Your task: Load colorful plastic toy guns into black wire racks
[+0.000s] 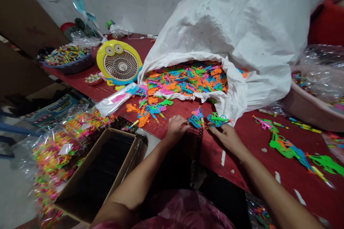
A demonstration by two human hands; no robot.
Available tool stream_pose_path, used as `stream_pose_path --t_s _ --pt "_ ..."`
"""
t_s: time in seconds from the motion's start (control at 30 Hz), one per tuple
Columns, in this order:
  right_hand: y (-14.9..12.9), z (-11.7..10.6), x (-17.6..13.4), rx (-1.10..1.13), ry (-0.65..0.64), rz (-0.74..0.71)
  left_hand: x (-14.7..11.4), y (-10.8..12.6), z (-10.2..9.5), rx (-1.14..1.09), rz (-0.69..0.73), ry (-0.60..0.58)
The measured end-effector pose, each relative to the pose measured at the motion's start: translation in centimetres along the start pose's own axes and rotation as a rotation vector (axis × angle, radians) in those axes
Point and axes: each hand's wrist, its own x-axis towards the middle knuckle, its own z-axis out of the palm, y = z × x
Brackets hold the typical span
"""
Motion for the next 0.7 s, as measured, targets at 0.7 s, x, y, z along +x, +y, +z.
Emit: stream_pose_path --t_s 0.7 --pt "-2.4 0.4 -0.2 -0.281 -0.138 -0.156 1.7 -1.6 1.2 -0.036 0.066 -0.076"
